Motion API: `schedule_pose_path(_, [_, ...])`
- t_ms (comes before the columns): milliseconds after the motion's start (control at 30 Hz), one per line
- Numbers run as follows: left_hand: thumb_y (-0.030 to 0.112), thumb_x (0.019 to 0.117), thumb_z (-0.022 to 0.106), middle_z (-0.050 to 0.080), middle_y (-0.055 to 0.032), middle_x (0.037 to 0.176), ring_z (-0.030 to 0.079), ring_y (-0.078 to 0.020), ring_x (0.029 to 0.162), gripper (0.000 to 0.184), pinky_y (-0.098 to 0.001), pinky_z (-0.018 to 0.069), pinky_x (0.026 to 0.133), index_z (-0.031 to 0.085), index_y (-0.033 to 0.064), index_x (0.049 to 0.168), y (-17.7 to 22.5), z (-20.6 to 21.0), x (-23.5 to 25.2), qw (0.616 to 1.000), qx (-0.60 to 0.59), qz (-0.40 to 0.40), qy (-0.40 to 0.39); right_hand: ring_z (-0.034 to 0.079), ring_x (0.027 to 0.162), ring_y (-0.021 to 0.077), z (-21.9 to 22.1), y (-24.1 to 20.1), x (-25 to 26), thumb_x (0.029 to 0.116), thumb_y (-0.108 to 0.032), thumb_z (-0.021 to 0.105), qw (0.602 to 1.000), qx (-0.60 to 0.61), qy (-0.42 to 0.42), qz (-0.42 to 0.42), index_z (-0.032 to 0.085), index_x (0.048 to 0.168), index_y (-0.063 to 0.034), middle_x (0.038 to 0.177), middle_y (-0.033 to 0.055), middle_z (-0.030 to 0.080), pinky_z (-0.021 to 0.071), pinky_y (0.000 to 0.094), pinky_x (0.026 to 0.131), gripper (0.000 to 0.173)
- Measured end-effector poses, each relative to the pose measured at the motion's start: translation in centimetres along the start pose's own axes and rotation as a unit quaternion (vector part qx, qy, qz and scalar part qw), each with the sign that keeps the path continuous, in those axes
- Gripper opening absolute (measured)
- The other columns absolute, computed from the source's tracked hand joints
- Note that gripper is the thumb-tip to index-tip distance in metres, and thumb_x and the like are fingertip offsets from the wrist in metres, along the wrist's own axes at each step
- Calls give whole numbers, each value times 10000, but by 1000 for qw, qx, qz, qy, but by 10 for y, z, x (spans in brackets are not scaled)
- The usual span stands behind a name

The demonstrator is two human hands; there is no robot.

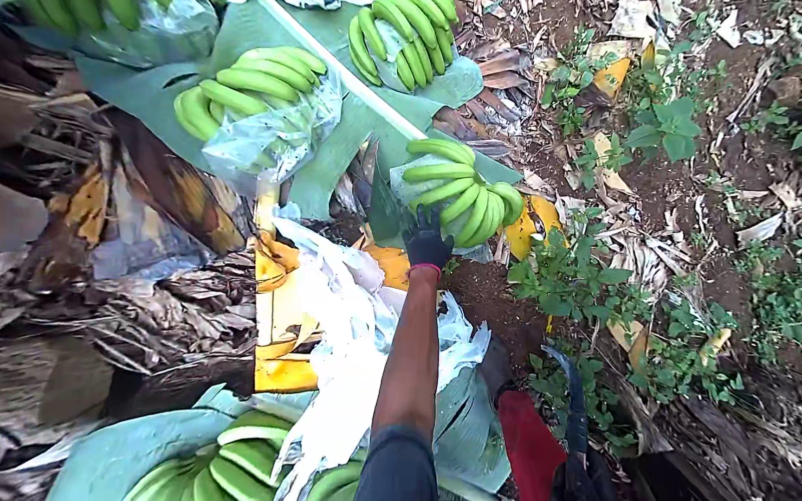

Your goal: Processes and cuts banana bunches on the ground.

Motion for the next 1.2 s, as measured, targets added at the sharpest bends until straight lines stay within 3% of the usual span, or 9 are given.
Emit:
schedule_pose_path(133, [459,948,654,349,-185,1650,380,-388,1494,763,-598,371,1169,410,109,1581,-18,33,-117,995,-103,-3,20,599,480,173,4,11,3,1101,-216,366,1000,-4,4,1,385,1409,-7,700,55,593,571,350,453,372])
schedule_pose_path(333, [447,906,674,536,-171,1507,468,-424,1400,632,-636,406,1100,583,116,1436,-59,115,-387,946,-46,3,-321,607,483,158,14,24,-7,1110,-250,353,996,-81,-31,-7,417,1360,-16,696,26,598,583,348,457,347])
schedule_pose_path(433, [340,876,720,502,-196,1527,391,-453,1450,612,-670,327,1151,590,63,1406,-99,126,-460,925,-13,-51,-376,602,478,160,17,32,-16,1108,-257,363,991,-126,-31,-16,430,1353,-6,691,33,598,577,349,457,358])
schedule_pose_path(533, [360,881,690,400,-251,1599,279,-503,1508,726,-686,219,1202,497,26,1496,-162,114,-469,948,10,-140,-287,602,475,157,16,41,-23,1107,-268,371,987,-151,-42,-33,438,1324,-15,690,28,598,576,343,453,340])
schedule_pose_path(600, [562,856,681,367,-269,1611,259,-519,1510,884,-713,204,1195,453,36,1529,-213,106,-458,930,20,-207,-303,601,479,161,17,47,-27,1107,-285,390,983,-171,-47,-39,447,1334,-21,696,32,601,574,348,454,354])
schedule_pose_path(733, [804,813,602,600,-249,1398,548,-465,1318,906,-714,443,1020,626,79,1356,-307,120,-456,859,-30,-292,-419,601,462,168,25,53,-36,1090,-252,407,975,-205,-66,-55,430,1355,-11,689,40,606,567,354,428,359])
schedule_pose_path(833, [628,850,700,662,-249,1278,597,-466,1228,655,-737,457,945,714,66,1185,-318,141,-462,856,-32,-266,-442,605,467,164,28,55,-38,1091,-246,403,968,-215,-98,-86,430,1352,-23,692,31,606,572,349,431,345])
schedule_pose_path(1033, [423,887,741,658,-239,1281,582,-474,1232,469,-728,461,930,695,122,1244,-326,157,-481,871,-35,-252,-421,587,473,160,36,70,-54,1087,-249,419,952,-255,-132,-108,437,1362,-43,694,32,590,562,340,442,344])
schedule_pose_path(1200, [661,914,603,702,-203,1209,638,-425,1172,599,-704,478,911,742,116,1122,-334,137,-487,859,-56,-276,-428,577,460,150,36,80,-63,1096,-241,433,952,-261,-117,-106,439,1353,-52,680,31,576,548,329,420,318])
Point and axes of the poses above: each hand's wrist, its own x-axis towards the middle knuckle, its own z-axis out of the palm, y = z × x, the point moved 6 cm from there along x, towards the middle knuckle
